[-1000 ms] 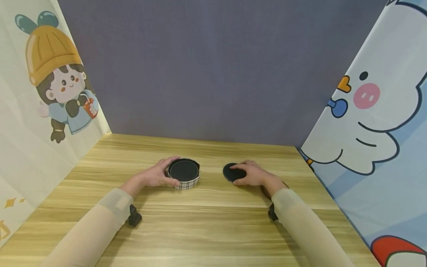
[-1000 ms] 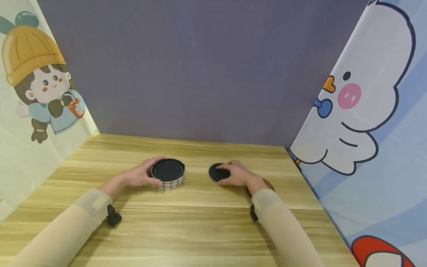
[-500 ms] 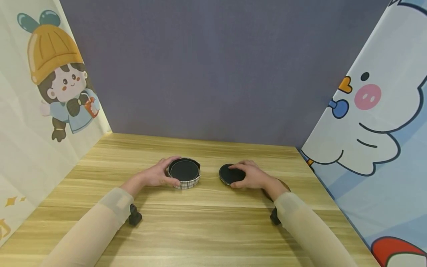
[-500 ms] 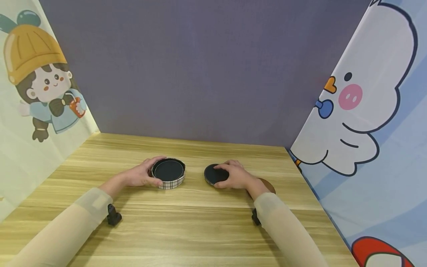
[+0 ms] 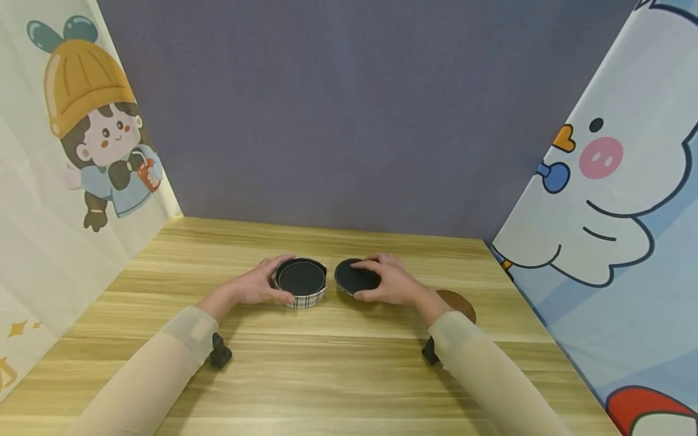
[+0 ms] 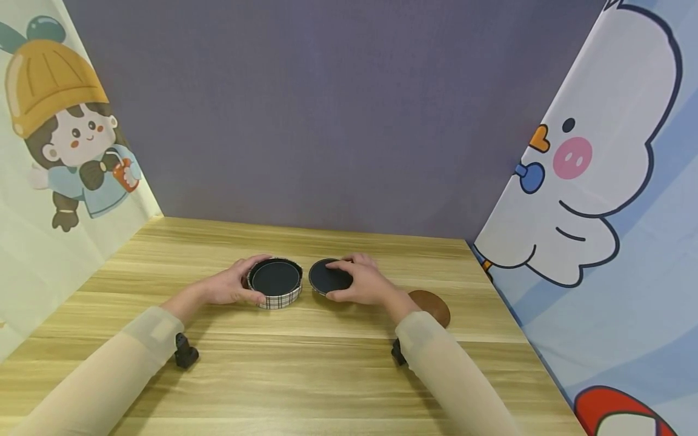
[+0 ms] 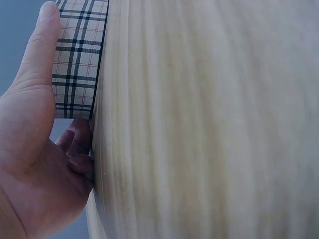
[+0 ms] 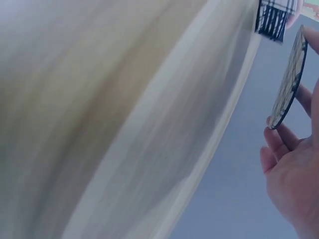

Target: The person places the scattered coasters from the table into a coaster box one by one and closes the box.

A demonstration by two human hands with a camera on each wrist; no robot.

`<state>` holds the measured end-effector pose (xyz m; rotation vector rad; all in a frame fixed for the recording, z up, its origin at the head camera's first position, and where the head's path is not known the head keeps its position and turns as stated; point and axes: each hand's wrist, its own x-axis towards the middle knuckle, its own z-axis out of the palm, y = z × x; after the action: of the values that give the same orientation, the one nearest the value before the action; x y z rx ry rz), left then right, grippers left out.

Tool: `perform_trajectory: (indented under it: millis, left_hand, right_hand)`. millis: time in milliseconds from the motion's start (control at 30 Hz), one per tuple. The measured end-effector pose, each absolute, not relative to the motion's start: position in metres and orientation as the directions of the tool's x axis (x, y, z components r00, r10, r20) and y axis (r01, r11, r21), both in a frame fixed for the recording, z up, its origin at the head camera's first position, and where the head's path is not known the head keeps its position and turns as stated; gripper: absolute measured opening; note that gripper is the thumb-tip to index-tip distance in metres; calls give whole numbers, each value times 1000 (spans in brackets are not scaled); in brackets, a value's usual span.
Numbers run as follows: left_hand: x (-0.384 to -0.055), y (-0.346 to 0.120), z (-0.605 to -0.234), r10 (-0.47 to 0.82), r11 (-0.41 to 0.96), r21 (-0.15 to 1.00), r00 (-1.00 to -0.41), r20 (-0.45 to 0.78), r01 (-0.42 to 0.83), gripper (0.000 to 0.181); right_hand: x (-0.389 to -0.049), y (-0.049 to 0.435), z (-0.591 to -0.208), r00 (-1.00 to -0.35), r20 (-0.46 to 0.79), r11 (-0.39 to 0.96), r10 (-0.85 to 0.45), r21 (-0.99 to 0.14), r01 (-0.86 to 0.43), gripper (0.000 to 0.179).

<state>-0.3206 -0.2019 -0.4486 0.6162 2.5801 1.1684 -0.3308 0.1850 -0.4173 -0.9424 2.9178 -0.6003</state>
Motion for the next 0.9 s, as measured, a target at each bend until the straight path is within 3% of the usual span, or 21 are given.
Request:
perform_trajectory:
  millis: [900]
  left_hand:
    - [-320, -203, -446, 478, 605, 755, -874, -91, 253, 112]
  right_hand:
    - [-337, 71, -415, -737, 31, 674, -675, -382, -633, 71]
